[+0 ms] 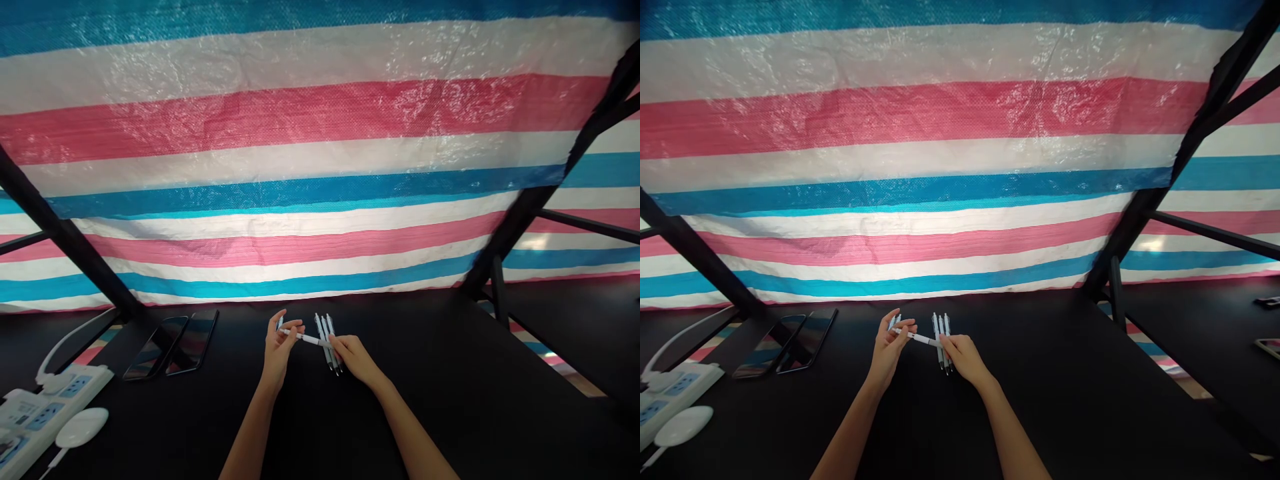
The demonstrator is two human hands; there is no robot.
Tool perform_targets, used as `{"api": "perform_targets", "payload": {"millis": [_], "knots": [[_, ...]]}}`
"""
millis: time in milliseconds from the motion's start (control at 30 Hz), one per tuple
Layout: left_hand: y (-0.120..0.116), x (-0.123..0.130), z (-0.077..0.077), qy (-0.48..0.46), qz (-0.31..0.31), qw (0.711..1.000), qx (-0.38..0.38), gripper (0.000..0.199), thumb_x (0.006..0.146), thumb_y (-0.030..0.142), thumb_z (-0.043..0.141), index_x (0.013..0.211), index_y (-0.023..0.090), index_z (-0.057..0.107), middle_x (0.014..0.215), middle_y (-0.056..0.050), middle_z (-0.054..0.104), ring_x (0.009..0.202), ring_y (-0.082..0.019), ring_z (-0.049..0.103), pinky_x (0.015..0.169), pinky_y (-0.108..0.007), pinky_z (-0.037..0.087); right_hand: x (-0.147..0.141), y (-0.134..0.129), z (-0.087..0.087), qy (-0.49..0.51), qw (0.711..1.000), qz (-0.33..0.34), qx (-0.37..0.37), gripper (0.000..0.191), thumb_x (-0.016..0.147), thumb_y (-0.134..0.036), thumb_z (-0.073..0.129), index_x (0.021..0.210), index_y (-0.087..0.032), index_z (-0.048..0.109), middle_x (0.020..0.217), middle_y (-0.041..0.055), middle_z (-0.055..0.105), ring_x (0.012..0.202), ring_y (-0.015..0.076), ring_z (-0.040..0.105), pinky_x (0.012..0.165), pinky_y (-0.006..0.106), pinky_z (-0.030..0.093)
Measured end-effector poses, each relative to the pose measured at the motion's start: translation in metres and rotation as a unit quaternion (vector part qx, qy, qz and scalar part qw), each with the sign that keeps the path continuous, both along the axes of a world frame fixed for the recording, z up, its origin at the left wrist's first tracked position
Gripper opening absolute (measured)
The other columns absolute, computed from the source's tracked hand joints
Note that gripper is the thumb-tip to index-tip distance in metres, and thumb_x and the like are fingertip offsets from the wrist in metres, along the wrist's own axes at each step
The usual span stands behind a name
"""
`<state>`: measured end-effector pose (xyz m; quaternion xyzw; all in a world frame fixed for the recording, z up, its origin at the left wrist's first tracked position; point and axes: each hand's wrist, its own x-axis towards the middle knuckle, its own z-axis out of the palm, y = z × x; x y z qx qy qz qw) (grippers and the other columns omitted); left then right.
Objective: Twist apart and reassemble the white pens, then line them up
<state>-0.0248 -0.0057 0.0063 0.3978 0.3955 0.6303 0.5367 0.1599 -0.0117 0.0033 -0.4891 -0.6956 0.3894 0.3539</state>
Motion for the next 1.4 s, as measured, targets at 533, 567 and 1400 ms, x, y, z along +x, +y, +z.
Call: {"api": "perform_targets", "payload": {"millis": [533,567,1400], "knots": [[-0.003,0.014,-0.002,-0.099,-0.036,0.992,-0.068,0.058,0.076,0.035,0.066,0.127,0.020,0.043,0.102,-0.013,0.069,0.100,-0.024,0.063,0.093,-0.039,0.046,-0.017,-0.014,0.004,-0.213,0.951,0.033,0.222,0.032,0.093,-0.032,0.040,0.066,-0.019,0.051,0.067,0.0001,0.058,0.068,0.0144,0.051,0.068,0.028,0.033],[-0.003,0.014,-0.002,-0.099,-0.046,0.991,-0.074,0.053,0.076,0.036,0.066,0.122,0.018,0.048,0.104,-0.014,0.068,0.100,-0.025,0.063,0.093,-0.040,0.046,-0.019,-0.015,0.004,-0.224,0.947,0.034,0.227,0.032,0.094,-0.030,0.038,0.068,-0.019,0.051,0.068,0.0005,0.058,0.069,0.0146,0.051,0.070,0.029,0.033],[-0.004,-0.006,0.004,-0.346,-0.167,0.914,-0.129,0.063,0.081,0.066,0.033,0.041,0.018,0.026,0.039,0.008,0.013,0.032,-0.004,0.012,0.032,-0.019,0.016,-0.004,0.003,0.006,0.213,0.972,-0.098,-0.005,0.058,0.082,-0.066,0.036,0.050,-0.019,0.048,0.049,-0.0025,0.038,0.049,0.0118,0.036,0.054,0.027,0.033]]}}
